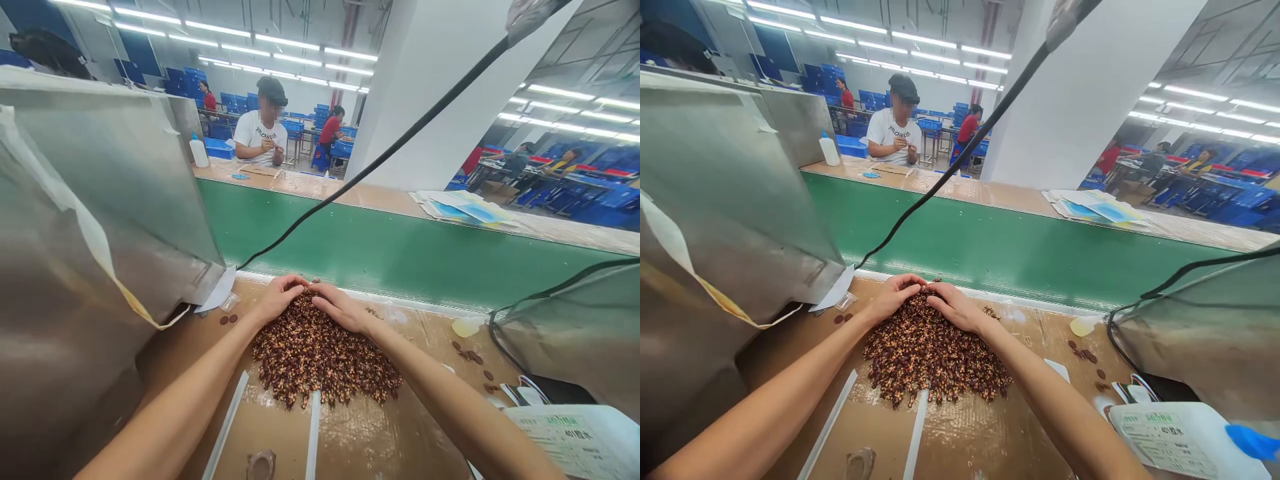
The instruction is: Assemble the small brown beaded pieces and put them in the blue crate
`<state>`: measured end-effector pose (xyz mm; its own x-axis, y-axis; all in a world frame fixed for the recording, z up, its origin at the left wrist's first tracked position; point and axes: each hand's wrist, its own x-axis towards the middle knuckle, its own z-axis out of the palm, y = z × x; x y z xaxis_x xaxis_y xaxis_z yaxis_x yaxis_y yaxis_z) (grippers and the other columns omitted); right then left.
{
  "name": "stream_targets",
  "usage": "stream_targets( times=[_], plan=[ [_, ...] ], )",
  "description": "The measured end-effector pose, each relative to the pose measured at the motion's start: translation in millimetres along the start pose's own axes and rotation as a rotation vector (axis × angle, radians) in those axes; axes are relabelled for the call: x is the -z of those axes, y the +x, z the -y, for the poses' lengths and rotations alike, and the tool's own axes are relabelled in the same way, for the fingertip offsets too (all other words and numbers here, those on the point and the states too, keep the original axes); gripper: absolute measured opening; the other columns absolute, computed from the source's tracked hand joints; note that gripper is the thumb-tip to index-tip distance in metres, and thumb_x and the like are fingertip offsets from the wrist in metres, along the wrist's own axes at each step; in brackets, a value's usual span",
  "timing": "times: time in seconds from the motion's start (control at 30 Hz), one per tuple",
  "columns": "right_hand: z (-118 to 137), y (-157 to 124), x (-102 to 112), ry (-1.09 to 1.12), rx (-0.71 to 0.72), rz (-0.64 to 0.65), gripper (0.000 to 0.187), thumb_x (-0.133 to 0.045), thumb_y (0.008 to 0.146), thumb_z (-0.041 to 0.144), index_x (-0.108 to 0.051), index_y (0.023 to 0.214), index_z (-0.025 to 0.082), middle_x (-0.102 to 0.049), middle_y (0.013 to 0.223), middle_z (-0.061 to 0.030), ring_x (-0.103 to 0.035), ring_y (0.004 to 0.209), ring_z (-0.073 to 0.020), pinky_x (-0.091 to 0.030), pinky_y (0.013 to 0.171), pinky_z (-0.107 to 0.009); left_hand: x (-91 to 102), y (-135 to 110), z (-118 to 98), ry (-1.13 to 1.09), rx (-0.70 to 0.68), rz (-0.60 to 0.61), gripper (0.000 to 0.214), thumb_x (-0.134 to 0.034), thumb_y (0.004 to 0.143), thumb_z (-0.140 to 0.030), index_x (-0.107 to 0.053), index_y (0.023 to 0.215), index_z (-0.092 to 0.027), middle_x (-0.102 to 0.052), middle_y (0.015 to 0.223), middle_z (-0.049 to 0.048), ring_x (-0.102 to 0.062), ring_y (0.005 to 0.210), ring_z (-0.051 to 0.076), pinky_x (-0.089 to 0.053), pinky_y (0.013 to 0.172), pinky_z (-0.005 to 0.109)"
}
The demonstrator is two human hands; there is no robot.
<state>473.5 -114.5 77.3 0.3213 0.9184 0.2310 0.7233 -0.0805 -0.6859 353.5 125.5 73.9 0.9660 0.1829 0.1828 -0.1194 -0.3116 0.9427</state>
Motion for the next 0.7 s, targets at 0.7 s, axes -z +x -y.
stream_targets(
  times=[0.7],
  plan=[
    [-40,10,31,-0.131,-0.129,-0.117,0.062,-0.045,0.125,0.069,-0.086,0.146,0.027,-0.083,0.153,-0.0135,-0.073,0.148,-0.0352,-0.052,0.137,-0.06,25.4,-56,-31,0.345,0.035,-0.128,0.047,-0.063,0.105,-0.05,-0.089,0.135,-0.026,-0.089,0.148,0.0118,-0.079,0.145,0.04,-0.056,0.134,0.06]
  ],
)
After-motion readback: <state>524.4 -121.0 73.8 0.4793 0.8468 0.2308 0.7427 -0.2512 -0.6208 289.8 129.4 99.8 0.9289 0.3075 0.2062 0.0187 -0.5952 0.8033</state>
